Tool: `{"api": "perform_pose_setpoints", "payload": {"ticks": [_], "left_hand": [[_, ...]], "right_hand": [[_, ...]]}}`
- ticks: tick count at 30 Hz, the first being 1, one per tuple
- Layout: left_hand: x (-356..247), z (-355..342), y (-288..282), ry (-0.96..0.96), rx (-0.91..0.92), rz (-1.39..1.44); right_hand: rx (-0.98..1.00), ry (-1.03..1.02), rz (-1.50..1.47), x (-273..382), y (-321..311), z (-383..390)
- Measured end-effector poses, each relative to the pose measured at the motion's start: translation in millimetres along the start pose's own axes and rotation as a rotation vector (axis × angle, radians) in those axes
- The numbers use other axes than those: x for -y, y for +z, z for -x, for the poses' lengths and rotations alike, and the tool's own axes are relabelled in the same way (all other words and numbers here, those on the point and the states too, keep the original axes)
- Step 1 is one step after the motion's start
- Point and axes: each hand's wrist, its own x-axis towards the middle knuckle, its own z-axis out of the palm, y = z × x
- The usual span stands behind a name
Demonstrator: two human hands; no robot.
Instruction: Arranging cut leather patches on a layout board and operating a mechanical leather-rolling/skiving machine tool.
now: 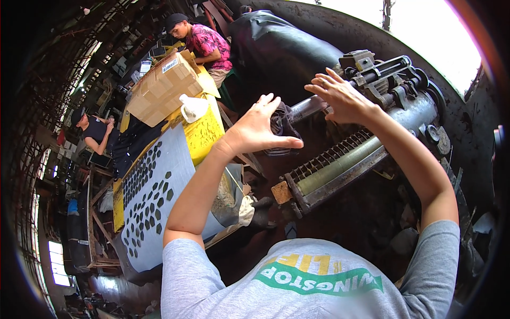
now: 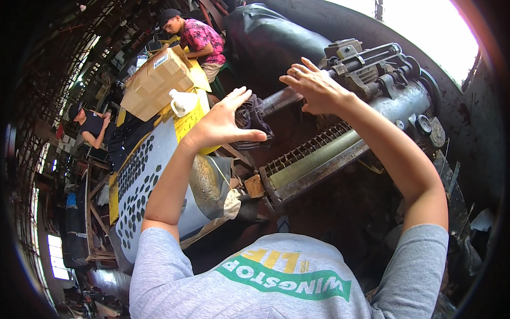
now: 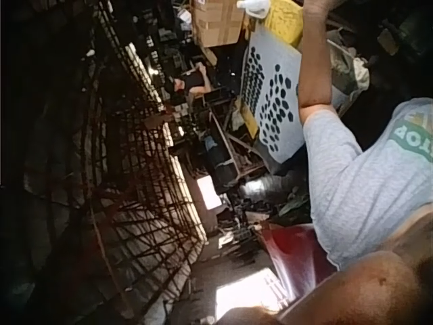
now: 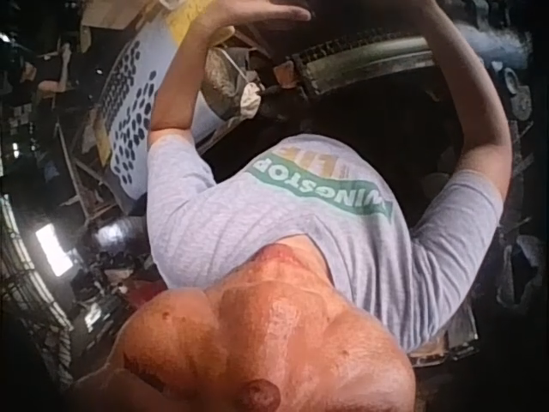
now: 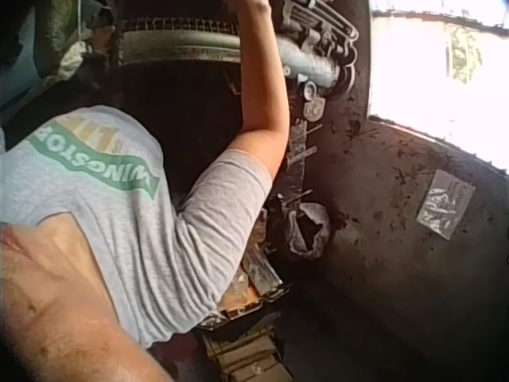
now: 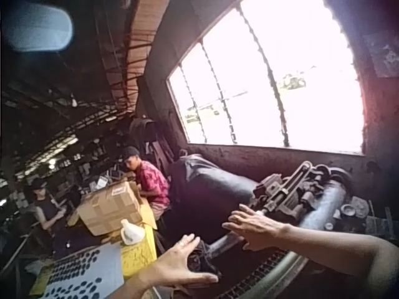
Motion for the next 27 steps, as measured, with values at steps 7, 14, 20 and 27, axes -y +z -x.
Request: {"api": "perform_pose_setpoints", "payload": {"ticks": [7, 14, 20, 27], "left_hand": [[-15, -4, 23, -0.045, -0.131, -0.338], [-16, -10, 46, -0.124, -0.231, -0.533], [-19, -10, 54, -0.122, -0.326, -0.606], [-16, -13, 56, -0.114, -0.360, -0.642]], "right_hand": [[0.208, 0.088, -0.130, -12, 10, -15], [-0.075, -0.101, -0.142, -20, 26, -15], [-0.042, -0.082, -0.159, -16, 21, -14], [-0.313, -0.279, -0.028, -13, 26, -20]]}}
